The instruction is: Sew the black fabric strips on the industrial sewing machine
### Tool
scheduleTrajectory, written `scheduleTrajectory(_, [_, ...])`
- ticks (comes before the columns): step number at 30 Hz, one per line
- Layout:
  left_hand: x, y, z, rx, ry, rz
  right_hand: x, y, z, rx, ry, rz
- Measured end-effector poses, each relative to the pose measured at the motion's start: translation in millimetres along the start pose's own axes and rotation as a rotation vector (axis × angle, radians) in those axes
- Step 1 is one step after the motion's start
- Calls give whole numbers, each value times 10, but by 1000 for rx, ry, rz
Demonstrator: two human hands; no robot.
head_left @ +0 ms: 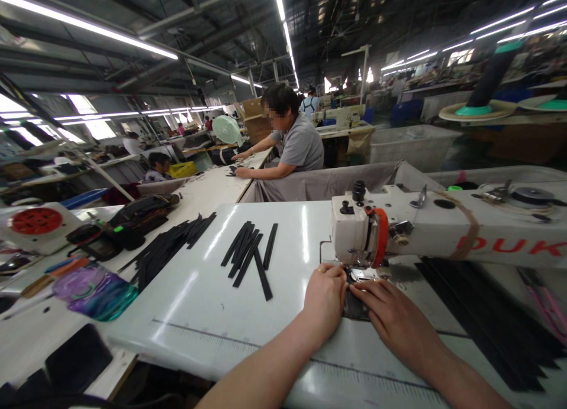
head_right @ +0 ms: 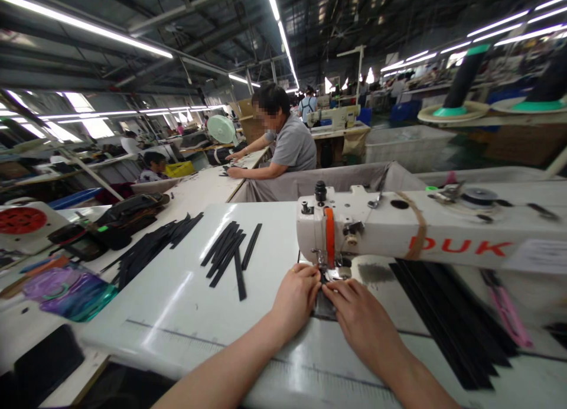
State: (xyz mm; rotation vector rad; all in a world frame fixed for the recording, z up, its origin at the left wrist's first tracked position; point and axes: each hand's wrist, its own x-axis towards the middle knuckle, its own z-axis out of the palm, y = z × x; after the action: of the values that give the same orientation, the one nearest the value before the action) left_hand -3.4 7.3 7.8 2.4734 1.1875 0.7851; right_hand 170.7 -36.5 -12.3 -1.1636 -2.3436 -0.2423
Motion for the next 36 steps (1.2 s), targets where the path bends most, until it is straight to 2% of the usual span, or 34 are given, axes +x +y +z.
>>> scheduleTrajectory(9, [-26, -60, 57, 21, -6, 28, -4, 7, 6, 8, 6, -4])
scheduleTrajectory(15, [167, -249, 84, -27, 123, -114, -8, 11, 6, 30, 14, 17])
scheduleTrajectory(18, [253, -346, 92, 91, 16, -53, -12, 13, 6, 57, 16, 31])
scheduleTrajectory(20, [269, -404, 57, 188, -4, -108, -23, 13, 8, 73, 12, 44])
scheduleTrajectory(22, [269, -453, -8, 270, 74, -225, -38, 11, 12, 84, 2, 59])
scheduleTrajectory(24, [261, -469, -77, 328, 142, -279, -51, 9, 16, 85, 0, 69])
scheduleTrajectory(27, [212, -377, -130, 290, 79, -206, -58, 10, 14, 73, 39, 60])
scheduleTrajectory(30, [93, -206, -122, 127, -12, -144, -48, 16, 1, 74, 64, 23])
scheduleTrajectory(33, [-33, -116, -121, -14, -27, -82, -44, 25, -17, 108, 44, 4])
scheduleTrajectory(36, [-82, -144, -145, -61, -12, -38, -49, 30, -23, 134, 48, 1])
